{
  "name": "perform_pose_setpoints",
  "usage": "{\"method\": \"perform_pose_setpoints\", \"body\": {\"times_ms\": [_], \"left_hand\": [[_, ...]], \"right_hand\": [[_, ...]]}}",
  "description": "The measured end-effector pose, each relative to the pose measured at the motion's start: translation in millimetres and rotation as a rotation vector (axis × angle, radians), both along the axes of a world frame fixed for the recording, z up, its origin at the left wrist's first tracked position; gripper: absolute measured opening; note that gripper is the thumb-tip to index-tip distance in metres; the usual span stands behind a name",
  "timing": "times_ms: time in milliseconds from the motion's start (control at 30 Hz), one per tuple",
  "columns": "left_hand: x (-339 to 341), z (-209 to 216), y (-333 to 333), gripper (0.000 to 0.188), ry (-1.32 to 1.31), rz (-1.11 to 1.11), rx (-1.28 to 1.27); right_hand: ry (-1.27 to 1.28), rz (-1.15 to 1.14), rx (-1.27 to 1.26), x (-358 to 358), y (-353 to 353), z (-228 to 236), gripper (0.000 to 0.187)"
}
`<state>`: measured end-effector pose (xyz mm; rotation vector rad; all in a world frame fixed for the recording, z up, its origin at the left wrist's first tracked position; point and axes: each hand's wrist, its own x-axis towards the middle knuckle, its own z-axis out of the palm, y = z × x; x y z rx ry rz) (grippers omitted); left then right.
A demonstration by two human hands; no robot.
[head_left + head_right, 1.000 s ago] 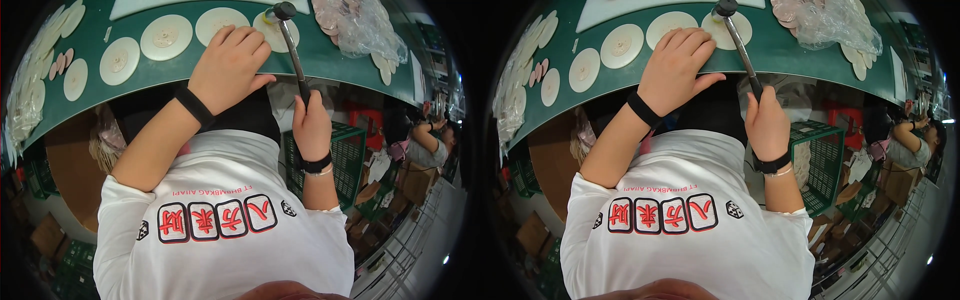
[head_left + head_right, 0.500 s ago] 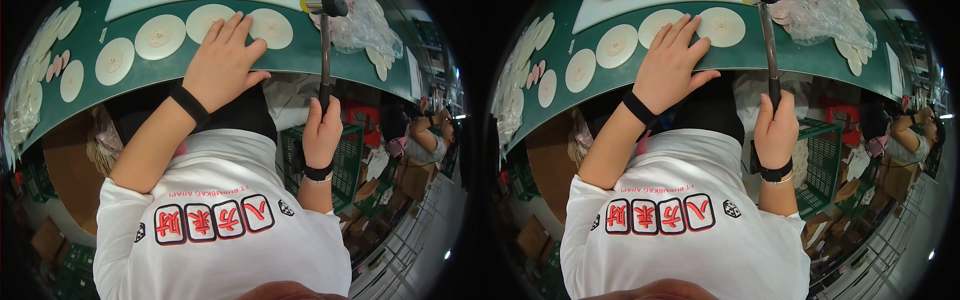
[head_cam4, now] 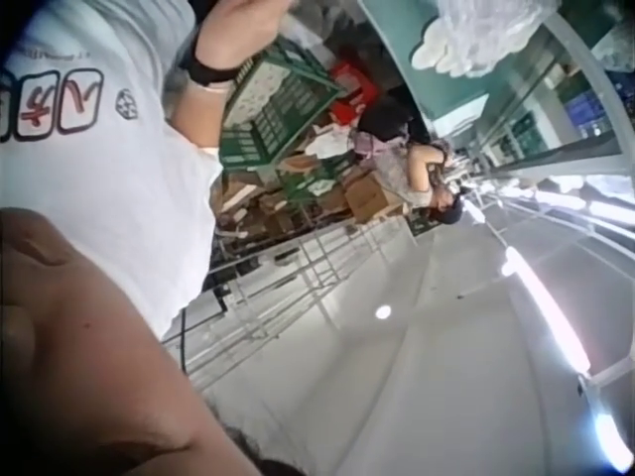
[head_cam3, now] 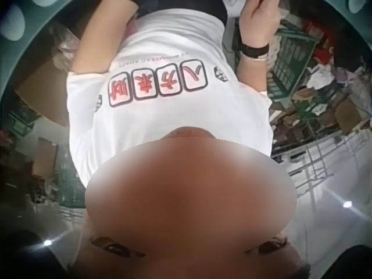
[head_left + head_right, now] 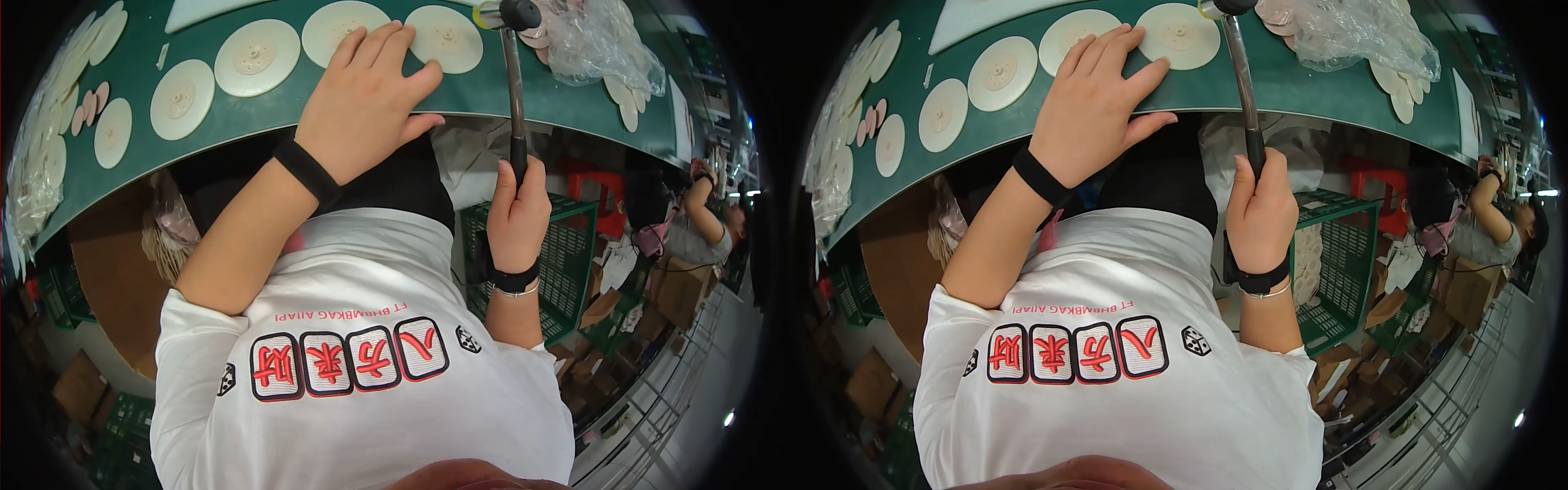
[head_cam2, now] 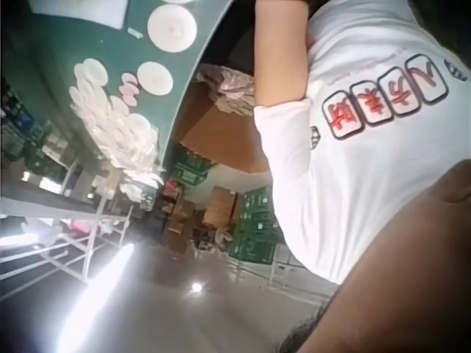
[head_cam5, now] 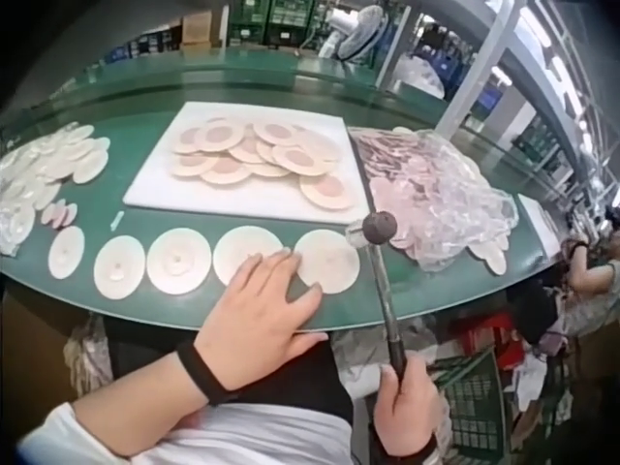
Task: The person assembles components by hand by pressing a small pink disc onto a larger white disc. After repeating this for several sets, they strike the center of each assembled piece with a hammer.
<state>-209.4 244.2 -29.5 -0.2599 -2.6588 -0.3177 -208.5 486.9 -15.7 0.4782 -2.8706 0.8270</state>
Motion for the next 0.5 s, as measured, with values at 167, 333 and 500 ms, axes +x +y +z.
{"method": "perform_pose_setpoints", "body": {"times_ms": [167, 333, 500], "left_hand": [[-3, 0, -1, 0.052, 0.008, -0.009, 0.001], [-2, 2, -1, 0.053, 0.010, -0.010, 0.009], [-1, 0, -1, 0.053, 0.006, -0.014, 0.003]], "right_hand": [[-0.023, 0.052, 0.142, -5, 0, 9, 0.017], [0.070, 0.014, -0.039, 1, -2, 9, 0.019], [-0.002, 0.026, 0.156, -7, -3, 11, 0.020]]}}
